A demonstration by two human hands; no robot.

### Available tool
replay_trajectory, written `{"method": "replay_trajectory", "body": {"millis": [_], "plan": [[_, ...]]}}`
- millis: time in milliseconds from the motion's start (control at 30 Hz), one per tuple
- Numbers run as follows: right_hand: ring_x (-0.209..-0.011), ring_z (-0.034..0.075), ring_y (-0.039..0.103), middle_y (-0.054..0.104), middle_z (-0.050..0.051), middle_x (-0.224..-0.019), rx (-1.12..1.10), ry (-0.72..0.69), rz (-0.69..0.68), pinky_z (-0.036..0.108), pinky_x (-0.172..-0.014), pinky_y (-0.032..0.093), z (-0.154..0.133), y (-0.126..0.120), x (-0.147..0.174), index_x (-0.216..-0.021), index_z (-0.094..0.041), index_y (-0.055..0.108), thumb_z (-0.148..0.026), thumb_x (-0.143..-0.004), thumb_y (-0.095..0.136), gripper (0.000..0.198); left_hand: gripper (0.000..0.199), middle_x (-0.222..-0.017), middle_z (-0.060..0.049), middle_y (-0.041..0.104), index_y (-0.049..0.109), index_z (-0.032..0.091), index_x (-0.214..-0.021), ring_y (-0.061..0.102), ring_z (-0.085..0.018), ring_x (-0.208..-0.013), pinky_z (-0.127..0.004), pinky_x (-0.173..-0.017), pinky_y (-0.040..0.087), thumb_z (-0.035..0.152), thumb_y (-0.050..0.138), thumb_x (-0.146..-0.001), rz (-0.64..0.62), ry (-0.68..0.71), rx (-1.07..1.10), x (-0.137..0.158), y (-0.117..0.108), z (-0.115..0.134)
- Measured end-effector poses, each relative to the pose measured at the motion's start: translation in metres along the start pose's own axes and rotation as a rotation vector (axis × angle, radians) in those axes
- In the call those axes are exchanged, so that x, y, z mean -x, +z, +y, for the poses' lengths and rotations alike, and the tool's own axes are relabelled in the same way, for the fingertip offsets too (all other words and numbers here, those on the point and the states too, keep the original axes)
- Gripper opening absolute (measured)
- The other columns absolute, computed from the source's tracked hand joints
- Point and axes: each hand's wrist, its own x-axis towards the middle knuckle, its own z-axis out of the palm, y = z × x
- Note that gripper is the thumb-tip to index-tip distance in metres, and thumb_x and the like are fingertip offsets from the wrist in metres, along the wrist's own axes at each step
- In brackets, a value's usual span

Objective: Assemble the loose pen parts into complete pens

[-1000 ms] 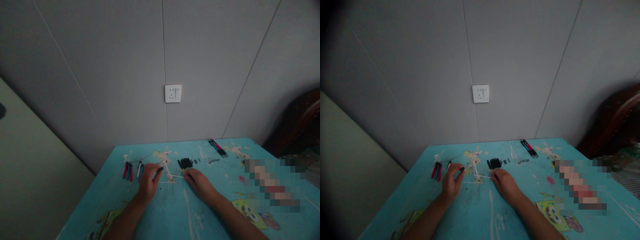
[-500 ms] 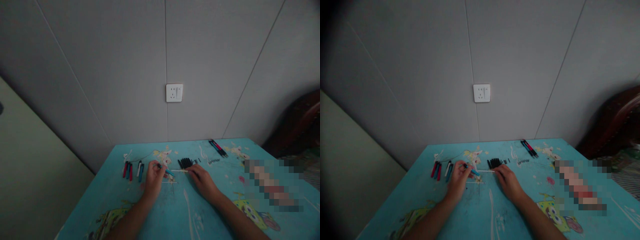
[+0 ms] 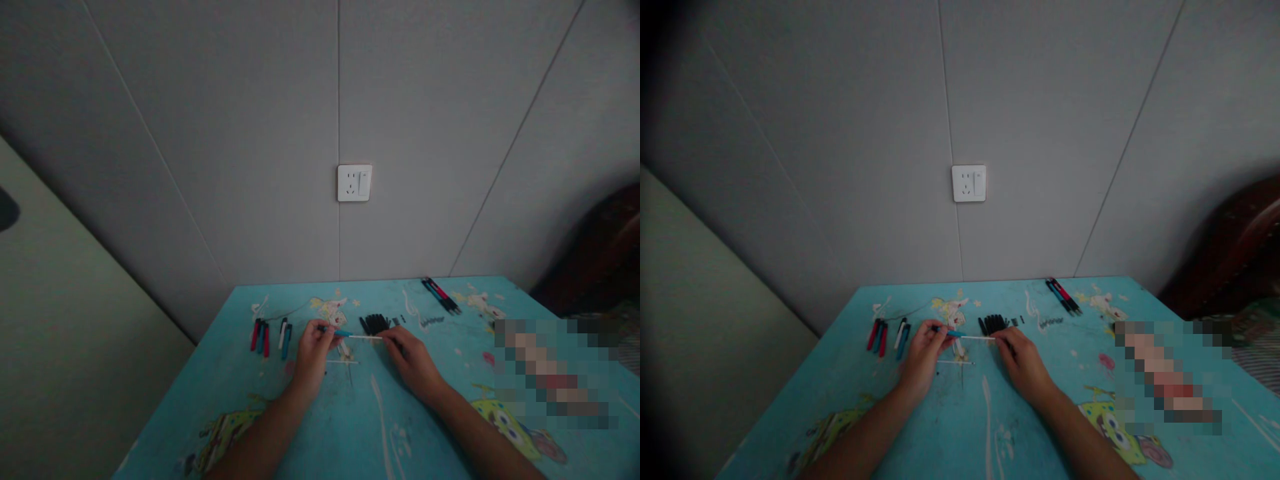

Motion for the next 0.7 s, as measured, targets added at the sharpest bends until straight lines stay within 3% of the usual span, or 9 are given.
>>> {"method": "replay_trajectory", "body": {"millis": [100,167,300,700], "plan": [[-0.089,0.021,0.062,0.067,0.007,-0.094,0.003,0.006,0.019,0.033,-0.082,0.049,0.002,-0.001,-0.001,-0.101,-0.021,0.067,-0.035,-0.097,0.041,0.030,0.030,-0.072,0.000,0.067,0.053,0.019,-0.096,0.065,-0.014,-0.061,-0.024,-0.057,0.050,0.042,0.066,-0.082,0.017,0.026,-0.072,0.002,0.002,0.005],[-0.089,0.021,0.062,0.067,0.007,-0.094,0.005,0.000,0.012,0.033,-0.081,0.050,0.004,-0.001,-0.001,-0.101,-0.021,0.068,-0.035,-0.097,0.041,0.030,0.030,-0.068,0.001,0.066,0.053,0.019,-0.095,0.063,-0.014,-0.058,-0.022,-0.053,0.048,0.043,0.065,-0.082,0.011,0.036,-0.074,0.003,0.004,0.008],[-0.089,0.021,0.062,0.066,0.007,-0.095,0.006,-0.015,-0.001,0.033,-0.082,0.050,0.003,0.000,0.000,-0.103,-0.022,0.068,-0.035,-0.097,0.042,0.029,0.033,-0.073,-0.001,0.067,0.053,0.019,-0.092,0.065,-0.015,-0.060,-0.024,-0.055,0.049,0.046,0.067,-0.079,0.011,0.047,-0.019,0.003,0.005,0.012],[-0.087,0.021,0.063,0.067,0.009,-0.093,-0.009,-0.041,0.031,0.033,-0.079,0.051,-0.001,-0.002,0.001,-0.102,-0.021,0.068,-0.035,-0.097,0.042,0.030,0.028,-0.064,0.004,0.059,0.053,0.020,-0.096,0.055,-0.011,-0.055,-0.021,-0.055,0.042,0.042,0.064,-0.084,-0.022,0.130,-0.063,0.000,-0.002,0.013]]}}
